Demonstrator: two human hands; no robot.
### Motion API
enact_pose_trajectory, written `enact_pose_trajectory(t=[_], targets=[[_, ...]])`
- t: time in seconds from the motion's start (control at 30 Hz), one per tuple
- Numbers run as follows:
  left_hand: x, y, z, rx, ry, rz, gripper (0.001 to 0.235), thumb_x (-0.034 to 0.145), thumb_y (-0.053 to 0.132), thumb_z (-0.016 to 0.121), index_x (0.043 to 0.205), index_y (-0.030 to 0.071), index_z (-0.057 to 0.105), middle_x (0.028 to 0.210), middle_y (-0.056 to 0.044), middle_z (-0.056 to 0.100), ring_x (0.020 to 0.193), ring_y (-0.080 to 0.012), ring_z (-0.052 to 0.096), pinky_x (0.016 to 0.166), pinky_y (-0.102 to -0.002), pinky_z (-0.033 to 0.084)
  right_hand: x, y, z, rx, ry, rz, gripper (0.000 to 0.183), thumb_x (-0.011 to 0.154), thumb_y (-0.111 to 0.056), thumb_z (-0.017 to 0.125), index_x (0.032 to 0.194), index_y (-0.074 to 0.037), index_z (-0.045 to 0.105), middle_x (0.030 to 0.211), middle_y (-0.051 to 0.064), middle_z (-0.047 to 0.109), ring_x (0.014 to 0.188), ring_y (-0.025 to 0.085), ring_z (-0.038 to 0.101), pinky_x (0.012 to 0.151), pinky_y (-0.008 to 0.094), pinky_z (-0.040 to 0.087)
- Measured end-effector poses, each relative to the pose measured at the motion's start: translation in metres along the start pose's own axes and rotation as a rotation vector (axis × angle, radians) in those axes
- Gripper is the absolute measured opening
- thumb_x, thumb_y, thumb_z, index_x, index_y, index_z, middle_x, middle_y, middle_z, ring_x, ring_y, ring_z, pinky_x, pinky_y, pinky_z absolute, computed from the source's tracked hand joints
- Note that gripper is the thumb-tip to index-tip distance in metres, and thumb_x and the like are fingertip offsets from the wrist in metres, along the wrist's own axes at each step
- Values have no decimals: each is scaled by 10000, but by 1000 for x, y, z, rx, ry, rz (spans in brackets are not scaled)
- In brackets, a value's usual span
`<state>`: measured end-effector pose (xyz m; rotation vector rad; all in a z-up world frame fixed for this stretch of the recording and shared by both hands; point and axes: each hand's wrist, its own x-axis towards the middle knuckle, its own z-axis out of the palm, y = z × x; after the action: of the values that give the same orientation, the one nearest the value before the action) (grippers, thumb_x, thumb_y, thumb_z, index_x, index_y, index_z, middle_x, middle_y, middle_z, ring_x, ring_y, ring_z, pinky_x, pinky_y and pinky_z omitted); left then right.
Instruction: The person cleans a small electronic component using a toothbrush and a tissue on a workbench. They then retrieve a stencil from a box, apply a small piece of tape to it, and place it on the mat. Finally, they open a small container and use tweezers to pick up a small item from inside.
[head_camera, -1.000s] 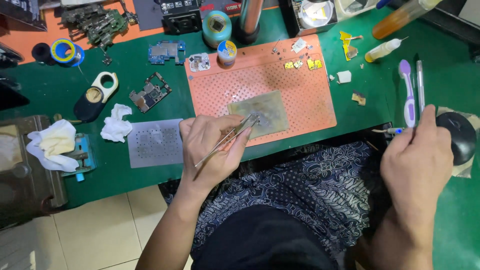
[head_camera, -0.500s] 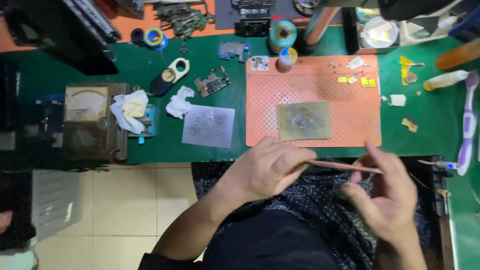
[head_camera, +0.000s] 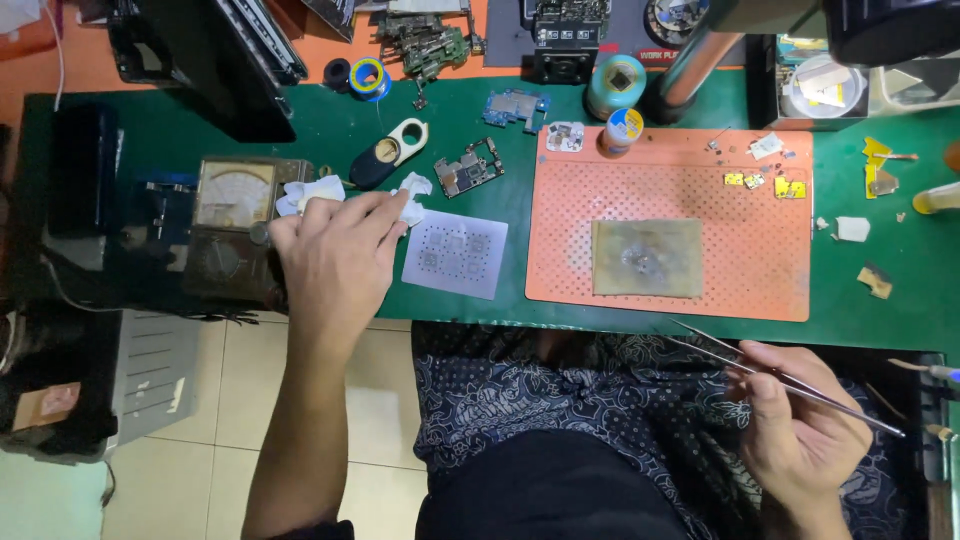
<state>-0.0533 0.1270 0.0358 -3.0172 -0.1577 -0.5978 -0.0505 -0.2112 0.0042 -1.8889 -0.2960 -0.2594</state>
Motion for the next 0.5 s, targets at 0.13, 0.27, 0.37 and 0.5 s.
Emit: enact_pose_trajectory(t=[0.13,0.27,0.37,0.5], targets=[[4,-2,4,67,67,92,115,806,193,650,907,244,672,866,111,633,777,-158,499,680,-330,263,-2,4,-6,20,40,-32,224,837,-98,477,928,101,524,769,205,543,536,188,529,512,210,443],[13,43,-33,-318,7,62,97,864,110,549,903,89,636,905,-38,623,825,-250,530,709,-350,312,-4,10,-15,-28,122,-31,228,848,-86,461,907,128,516,725,223,537,543,213,521,534,236,426],[22,93,-31,-735,-64,166,79,813,15,510,858,-36,549,996,-188,547,928,-300,522,848,-388,398,-5,16,-16,73,172,32,280,874,-139,448,952,126,496,774,231,505,551,201,519,498,206,437],[31,140,4,-918,-262,283,76,836,72,486,777,29,464,761,-100,507,721,-277,469,619,-378,393,-8,22,-21,132,214,34,254,864,-128,465,960,106,494,809,228,514,554,194,536,496,190,470]])
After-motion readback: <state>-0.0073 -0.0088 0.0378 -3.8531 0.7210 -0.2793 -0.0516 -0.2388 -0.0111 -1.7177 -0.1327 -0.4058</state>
